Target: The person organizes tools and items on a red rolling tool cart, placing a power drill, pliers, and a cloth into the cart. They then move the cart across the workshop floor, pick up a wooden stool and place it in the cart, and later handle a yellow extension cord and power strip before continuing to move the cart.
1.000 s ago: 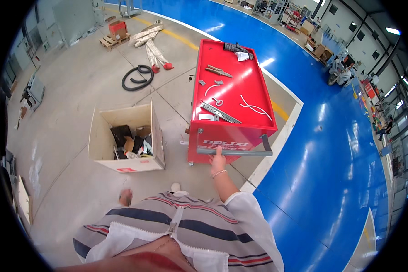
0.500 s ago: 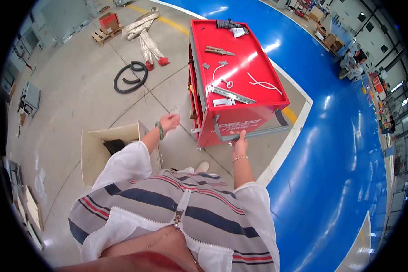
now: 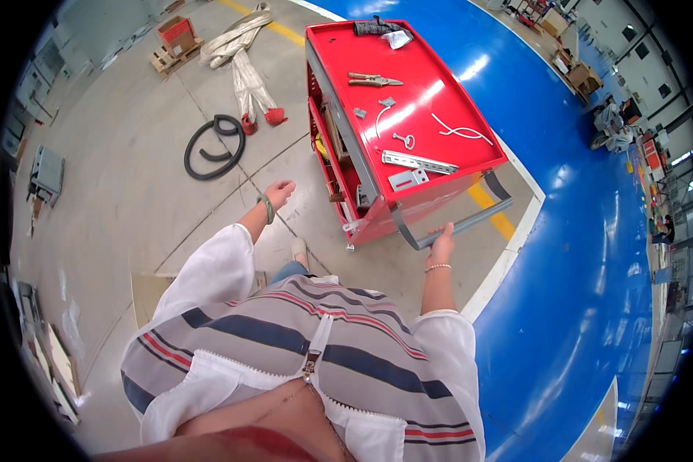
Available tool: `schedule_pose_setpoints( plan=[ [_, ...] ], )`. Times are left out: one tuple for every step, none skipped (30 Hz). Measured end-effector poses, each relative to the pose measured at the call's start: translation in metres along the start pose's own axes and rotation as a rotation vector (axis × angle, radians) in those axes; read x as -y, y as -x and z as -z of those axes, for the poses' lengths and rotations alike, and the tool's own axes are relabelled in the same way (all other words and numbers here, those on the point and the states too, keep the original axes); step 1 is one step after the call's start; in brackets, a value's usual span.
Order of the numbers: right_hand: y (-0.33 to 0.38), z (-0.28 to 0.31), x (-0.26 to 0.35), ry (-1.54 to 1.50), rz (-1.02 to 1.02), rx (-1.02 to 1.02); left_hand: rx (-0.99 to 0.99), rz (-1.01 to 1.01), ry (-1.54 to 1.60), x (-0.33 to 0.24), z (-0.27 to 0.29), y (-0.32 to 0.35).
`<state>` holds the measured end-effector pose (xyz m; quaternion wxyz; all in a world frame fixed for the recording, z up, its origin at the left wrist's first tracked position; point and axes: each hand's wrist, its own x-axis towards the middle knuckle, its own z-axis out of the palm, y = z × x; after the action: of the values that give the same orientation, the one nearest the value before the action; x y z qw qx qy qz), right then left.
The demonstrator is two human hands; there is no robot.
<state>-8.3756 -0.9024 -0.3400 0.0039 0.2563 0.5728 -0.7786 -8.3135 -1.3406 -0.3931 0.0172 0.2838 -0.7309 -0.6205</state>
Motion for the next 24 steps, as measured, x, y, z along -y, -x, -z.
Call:
schedule_pose_setpoints(
  plan=[
    [-0.015, -0.007, 0.003, 0.036, 0.000, -0.047, 0.023, -0.034, -0.025, -0.020, -0.003, -0.022],
    [-0.031, -0.012, 0.010, 0.076, 0.002, -0.100, 0.050, -0.067, -0.047, -0.041, -0.010, -0.040],
    [-0.042, -0.020, 0.011, 0.100, 0.004, -0.106, 0.065, -0.094, -0.082, -0.055, -0.005, -0.056],
    [-0.055, -0.029, 0.015, 0.124, 0.005, -0.110, 0.078, -0.140, -0.087, -0.070, 0.000, -0.076],
    [-0.067, -0.042, 0.017, 0.151, 0.003, -0.100, 0.079, -0.184, -0.091, -0.082, 0.011, -0.098],
    [-0.083, -0.043, 0.018, 0.156, 0.033, -0.126, 0.104, -0.225, -0.090, -0.095, 0.006, -0.113],
    [-0.100, -0.046, 0.019, 0.162, 0.063, -0.150, 0.096, -0.228, -0.068, -0.106, 0.003, -0.125],
    [-0.113, -0.036, 0.019, 0.168, 0.088, -0.198, 0.112, -0.225, -0.050, -0.125, -0.008, -0.130],
    [-0.123, -0.047, 0.023, 0.220, 0.076, -0.204, 0.121, -0.218, -0.068, -0.137, -0.001, -0.143],
    [-0.133, -0.057, 0.028, 0.273, 0.064, -0.210, 0.123, -0.209, -0.103, -0.142, 0.005, -0.159],
    [-0.145, -0.069, 0.036, 0.324, 0.065, -0.211, 0.121, -0.210, -0.128, -0.152, 0.010, -0.179],
    [-0.154, -0.080, 0.041, 0.337, 0.088, -0.207, 0.120, -0.212, -0.153, -0.159, 0.014, -0.196],
    [-0.162, -0.089, 0.046, 0.349, 0.111, -0.204, 0.124, -0.201, -0.161, -0.166, 0.018, -0.212],
    [-0.167, -0.096, 0.048, 0.364, 0.129, -0.199, 0.093, -0.214, -0.145, -0.171, 0.021, -0.226],
    [-0.174, -0.103, 0.051, 0.353, 0.122, -0.185, 0.063, -0.227, -0.129, -0.177, 0.023, -0.242],
    [-0.180, -0.109, 0.055, 0.342, 0.115, -0.172, 0.034, -0.240, -0.114, -0.183, 0.025, -0.256],
    [-0.185, -0.113, 0.061, 0.326, 0.111, -0.166, 0.069, -0.221, -0.116, -0.192, 0.026, -0.269],
    [-0.188, -0.116, 0.064, 0.329, 0.107, -0.166, 0.040, -0.194, -0.107, -0.200, 0.025, -0.272],
    [-0.189, -0.119, 0.066, 0.331, 0.104, -0.166, 0.020, -0.177, -0.121, -0.202, 0.021, -0.284],
    [-0.192, -0.129, 0.074, 0.328, 0.111, -0.161, -0.007, -0.170, -0.131, -0.208, 0.021, -0.301],
    [-0.191, -0.139, 0.079, 0.352, 0.098, -0.156, -0.037, -0.167, -0.198, -0.211, 0.027, -0.316],
    [-0.192, -0.163, 0.087, 0.387, 0.085, -0.101, -0.124, -0.186, -0.124, -0.195, 0.048, -0.341],
    [-0.195, -0.168, 0.093, 0.429, 0.068, -0.092, -0.112, -0.116, -0.031, -0.200, 0.045, -0.358],
    [-0.197, -0.167, 0.087, 0.413, 0.077, -0.104, -0.088, -0.043, 0.053, -0.199, 0.042, -0.367]
  ],
)
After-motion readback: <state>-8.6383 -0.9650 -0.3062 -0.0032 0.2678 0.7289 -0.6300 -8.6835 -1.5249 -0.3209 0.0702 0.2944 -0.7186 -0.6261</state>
